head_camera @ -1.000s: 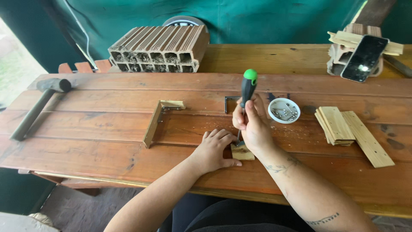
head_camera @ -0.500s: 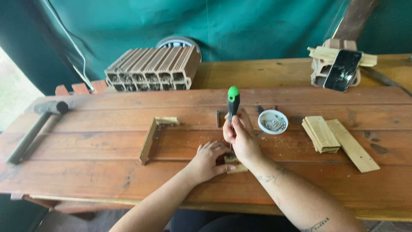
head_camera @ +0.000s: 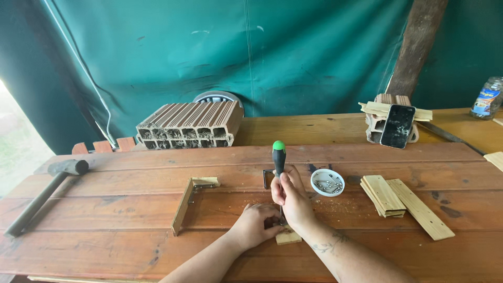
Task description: The person assembles a small wooden frame by attaching metal brackets to wooden pieces using a screwdriver and screws. They position the brackets, insert screws, and tighten them to secure the components together.
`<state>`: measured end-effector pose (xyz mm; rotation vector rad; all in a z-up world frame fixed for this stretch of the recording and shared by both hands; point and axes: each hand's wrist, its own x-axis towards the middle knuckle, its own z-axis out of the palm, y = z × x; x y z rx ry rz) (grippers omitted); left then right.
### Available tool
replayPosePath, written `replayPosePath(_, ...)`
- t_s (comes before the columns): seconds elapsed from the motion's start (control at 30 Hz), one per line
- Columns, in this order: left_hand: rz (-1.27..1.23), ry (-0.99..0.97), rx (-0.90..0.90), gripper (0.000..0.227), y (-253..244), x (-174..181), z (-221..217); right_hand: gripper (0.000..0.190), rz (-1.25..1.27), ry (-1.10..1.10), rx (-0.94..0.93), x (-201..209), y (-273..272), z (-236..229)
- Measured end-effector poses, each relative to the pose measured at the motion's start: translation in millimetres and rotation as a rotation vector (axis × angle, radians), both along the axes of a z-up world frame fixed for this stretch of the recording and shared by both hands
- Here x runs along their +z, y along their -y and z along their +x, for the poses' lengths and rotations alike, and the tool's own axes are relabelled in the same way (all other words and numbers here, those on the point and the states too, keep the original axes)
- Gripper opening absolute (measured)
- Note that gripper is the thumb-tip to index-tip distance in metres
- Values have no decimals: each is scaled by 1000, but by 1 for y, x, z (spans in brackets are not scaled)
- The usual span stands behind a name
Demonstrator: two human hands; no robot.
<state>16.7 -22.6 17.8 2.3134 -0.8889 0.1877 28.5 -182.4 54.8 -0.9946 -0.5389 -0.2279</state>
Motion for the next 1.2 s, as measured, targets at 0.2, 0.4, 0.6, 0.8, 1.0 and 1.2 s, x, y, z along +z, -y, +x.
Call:
replayPosePath(0.2, -46, 124, -77, 22, 3, 0, 0, 52, 50, -3, 99, -5, 0, 3)
replayPosePath(0.4, -52, 68, -93, 26, 0, -5, 3, 25, -45, 121, -82, -20, 0, 9)
replayPosePath(0.6, 3, 40, -92, 30, -4, -16, 12, 32, 14, 69, -18, -17, 3, 9)
replayPosePath(0.8, 24, -30, -126, 36, -4, -17, 15, 43, 25, 30, 1, -23, 2, 12)
replayPosePath(1.0, 44, -46, -116, 31, -5, -21, 19, 31, -99, 190, -148, -2, -2, -4)
replayPosePath(1.2, 23, -35, -121, 32, -6, -29, 22, 35, -82, 131, -25, -4, 5, -1)
